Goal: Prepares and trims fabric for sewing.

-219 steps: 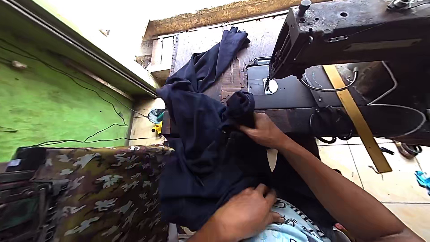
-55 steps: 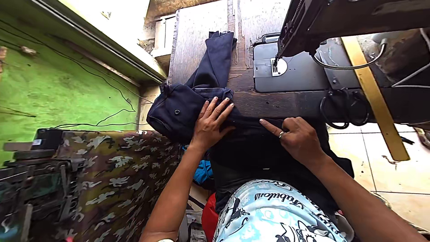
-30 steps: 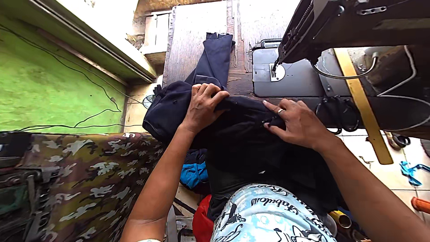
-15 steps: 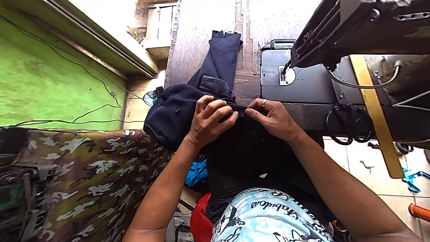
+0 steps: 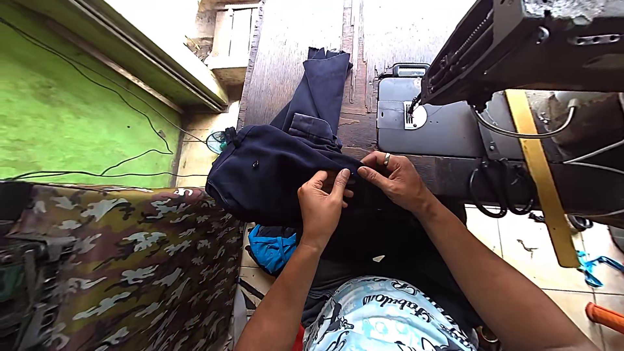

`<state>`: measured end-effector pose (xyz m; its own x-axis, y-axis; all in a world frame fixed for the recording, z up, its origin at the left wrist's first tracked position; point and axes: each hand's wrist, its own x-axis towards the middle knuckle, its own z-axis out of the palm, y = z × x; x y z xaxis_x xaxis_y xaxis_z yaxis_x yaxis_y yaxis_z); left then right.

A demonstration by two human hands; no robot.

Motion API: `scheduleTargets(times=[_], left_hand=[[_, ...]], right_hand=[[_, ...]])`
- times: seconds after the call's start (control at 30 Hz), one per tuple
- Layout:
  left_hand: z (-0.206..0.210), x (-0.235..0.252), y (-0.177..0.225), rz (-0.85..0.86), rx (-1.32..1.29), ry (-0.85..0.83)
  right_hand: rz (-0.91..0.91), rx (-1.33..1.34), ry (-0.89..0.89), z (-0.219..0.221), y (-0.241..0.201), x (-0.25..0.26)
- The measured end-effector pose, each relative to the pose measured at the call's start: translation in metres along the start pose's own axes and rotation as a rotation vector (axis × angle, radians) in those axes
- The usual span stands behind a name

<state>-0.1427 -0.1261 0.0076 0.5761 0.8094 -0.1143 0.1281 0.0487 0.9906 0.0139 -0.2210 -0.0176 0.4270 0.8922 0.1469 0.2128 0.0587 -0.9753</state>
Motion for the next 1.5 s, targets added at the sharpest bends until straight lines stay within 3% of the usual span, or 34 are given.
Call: scheduleTargets(times=[0.23,0.47,0.73,1.0,1.33,1.5], left_hand=[[-0.003,0.003,0.004,-0.178,-0.271,-0.056],[-0.008,0.004,0.003,-0.260,-0.376,-0.097],[-0.003,0.000,0.006,-0.230,-0.316,-0.047],[0.002,-0.002,0.002,-0.104,-0.092,-0.046],[-0.009,0.003,0.010,-0.233,-0.204,-0.150],[-0.010,0.004,0.009,-0.219,-0.177,-0.166]], right_hand=[[-0.005,-0.004,0.019,0.000,0.002,0.000],[-0.003,-0.024,0.006,-0.001,0.003,0.001],[-0.013,-0.054,0.032,0.000,0.005,0.001],[-0.013,-0.081,0.038,0.000,0.006,0.001],[-0.008,-0.105,0.052,0.004,0.003,0.001],[-0.005,-0.120,0.049,0.004,0.003,0.001]])
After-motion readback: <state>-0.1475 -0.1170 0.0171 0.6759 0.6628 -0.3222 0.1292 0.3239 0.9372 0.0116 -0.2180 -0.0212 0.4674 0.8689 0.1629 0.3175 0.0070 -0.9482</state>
